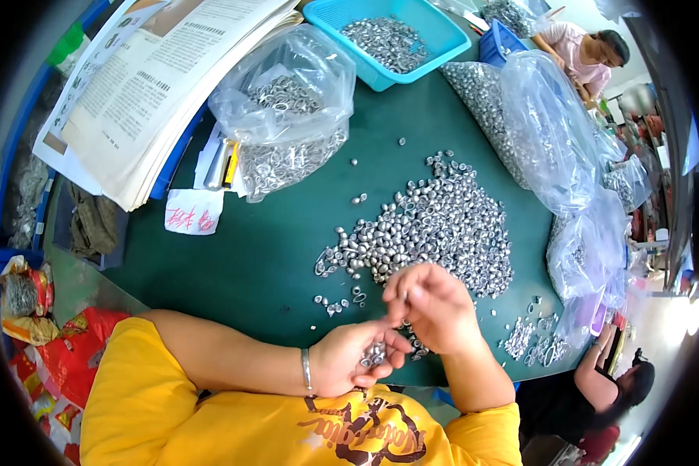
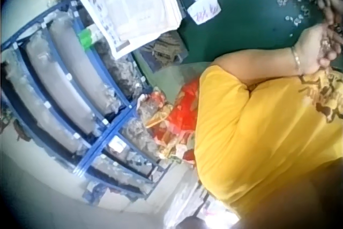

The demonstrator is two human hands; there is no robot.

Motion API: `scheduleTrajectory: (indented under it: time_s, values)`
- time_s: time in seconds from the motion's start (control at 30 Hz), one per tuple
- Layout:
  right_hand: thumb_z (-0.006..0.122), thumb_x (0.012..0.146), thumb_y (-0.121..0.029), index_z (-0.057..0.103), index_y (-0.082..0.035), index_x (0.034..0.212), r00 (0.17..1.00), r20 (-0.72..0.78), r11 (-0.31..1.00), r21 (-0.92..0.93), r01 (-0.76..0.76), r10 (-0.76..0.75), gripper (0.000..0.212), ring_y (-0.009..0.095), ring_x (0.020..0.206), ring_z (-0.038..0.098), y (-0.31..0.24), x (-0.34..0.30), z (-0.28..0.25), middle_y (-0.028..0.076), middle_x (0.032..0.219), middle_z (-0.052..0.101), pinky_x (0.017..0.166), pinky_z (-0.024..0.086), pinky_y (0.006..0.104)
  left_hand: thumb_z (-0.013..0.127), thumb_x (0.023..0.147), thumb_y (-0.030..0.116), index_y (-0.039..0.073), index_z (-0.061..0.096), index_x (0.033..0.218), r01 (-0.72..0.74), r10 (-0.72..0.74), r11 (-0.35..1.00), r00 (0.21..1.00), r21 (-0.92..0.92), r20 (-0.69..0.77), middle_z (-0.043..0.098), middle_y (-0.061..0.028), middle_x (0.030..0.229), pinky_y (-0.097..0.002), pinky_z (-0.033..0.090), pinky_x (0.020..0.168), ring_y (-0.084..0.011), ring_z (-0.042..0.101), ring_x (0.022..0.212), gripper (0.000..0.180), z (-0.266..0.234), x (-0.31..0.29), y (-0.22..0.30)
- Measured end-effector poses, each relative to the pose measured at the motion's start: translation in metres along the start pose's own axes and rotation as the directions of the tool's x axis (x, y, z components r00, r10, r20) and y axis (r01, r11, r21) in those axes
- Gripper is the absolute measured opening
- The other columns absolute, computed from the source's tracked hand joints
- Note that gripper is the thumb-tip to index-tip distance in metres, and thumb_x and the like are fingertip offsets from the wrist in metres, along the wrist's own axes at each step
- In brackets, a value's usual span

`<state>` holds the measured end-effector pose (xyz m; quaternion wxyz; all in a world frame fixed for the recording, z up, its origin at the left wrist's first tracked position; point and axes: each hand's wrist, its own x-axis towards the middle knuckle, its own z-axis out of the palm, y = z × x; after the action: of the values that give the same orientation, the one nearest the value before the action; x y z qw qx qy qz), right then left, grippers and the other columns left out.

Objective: The person sorts through a large pile of small silver-colored metallic rings and beads on a green table by hand, picking up individual pieces and moving them to different sections of the workspace.

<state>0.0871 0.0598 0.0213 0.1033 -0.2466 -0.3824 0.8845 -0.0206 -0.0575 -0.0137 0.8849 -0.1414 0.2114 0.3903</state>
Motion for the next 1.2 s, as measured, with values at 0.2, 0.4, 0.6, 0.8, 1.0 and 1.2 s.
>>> scheduleTrajectory:
  time_s: [0.2, 0.4, 0.6, 0.8, 1.0, 1.2]
  values:
    - [0.059, 0.068, 0.006, 0.061, 0.000, 0.084, 0.895, 0.302, 0.201, -0.904, 0.378, -0.328, 0.017, 0.025, 0.073, 0.058, -0.008, 0.002, 0.012, 0.013, 0.084, 0.059, 0.064, 0.047, 0.0313, 0.040, 0.089, 0.027, 0.007, 0.051, 0.090, 0.030, -0.027, 0.999, 0.997, -0.041, 0.073, 0.050, -0.0041, 0.076, -0.0187, 0.028, 0.039, -0.0102, 0.046, 0.058, 0.023, -0.013, 0.007, -0.005]
    - [0.062, 0.064, -0.005, 0.059, -0.003, 0.079, 0.863, 0.417, -0.147, -0.909, 0.390, -0.287, 0.015, 0.027, 0.069, 0.053, 0.015, 0.029, 0.009, 0.009, 0.074, 0.054, 0.060, 0.045, 0.0342, 0.045, 0.087, 0.020, 0.001, 0.051, 0.090, 0.106, -0.107, 0.994, 0.991, 0.014, 0.078, 0.047, -0.0039, 0.076, -0.0177, 0.026, 0.038, -0.0092, 0.040, 0.053, 0.020, -0.012, 0.006, -0.003]
    - [0.057, 0.063, -0.002, 0.058, -0.003, 0.079, 0.901, 0.340, -0.120, -0.940, 0.319, -0.270, 0.015, 0.027, 0.063, 0.056, 0.002, 0.031, 0.017, 0.011, 0.073, 0.053, 0.054, 0.047, 0.0339, 0.043, 0.089, 0.022, 0.002, 0.050, 0.093, 0.136, -0.137, 0.991, 0.986, 0.018, 0.090, 0.046, -0.0032, 0.077, -0.0172, 0.027, 0.040, -0.0081, 0.038, 0.053, 0.021, -0.004, 0.003, 0.001]
    - [0.053, 0.068, 0.004, 0.059, -0.001, 0.082, 0.995, -0.089, 0.731, -0.681, -0.037, -0.033, 0.016, 0.012, 0.065, 0.057, -0.067, 0.060, 0.008, 0.006, 0.073, 0.060, 0.056, 0.046, 0.0249, 0.042, 0.090, 0.021, 0.003, 0.050, 0.094, 0.095, -0.099, 0.994, 0.993, 0.049, 0.072, 0.046, -0.0029, 0.078, -0.0170, 0.026, 0.041, -0.0077, 0.037, 0.054, 0.021, -0.003, 0.003, 0.000]
    - [0.049, 0.078, -0.001, 0.056, 0.001, 0.098, 0.799, -0.058, 0.640, -0.634, 0.434, -0.599, 0.021, 0.018, 0.085, 0.059, -0.101, 0.079, 0.016, 0.009, 0.095, 0.059, 0.073, 0.047, 0.0291, 0.041, 0.090, 0.021, 0.003, 0.051, 0.091, 0.058, -0.063, 0.996, 0.995, 0.072, 0.073, 0.045, -0.0036, 0.077, -0.0177, 0.024, 0.041, -0.0076, 0.035, 0.051, 0.020, -0.007, 0.006, 0.000]
    - [0.057, 0.064, -0.001, 0.059, 0.001, 0.091, 0.765, 0.591, -0.220, -0.806, 0.549, -0.256, 0.028, 0.030, 0.094, 0.057, -0.008, 0.041, 0.012, 0.015, 0.104, 0.058, 0.081, 0.046, 0.0380, 0.043, 0.089, 0.021, 0.003, 0.052, 0.091, 0.099, -0.104, 0.992, 0.993, 0.073, 0.057, 0.046, -0.0024, 0.073, -0.0188, 0.026, 0.040, -0.0083, 0.038, 0.051, 0.020, -0.001, 0.000, -0.001]
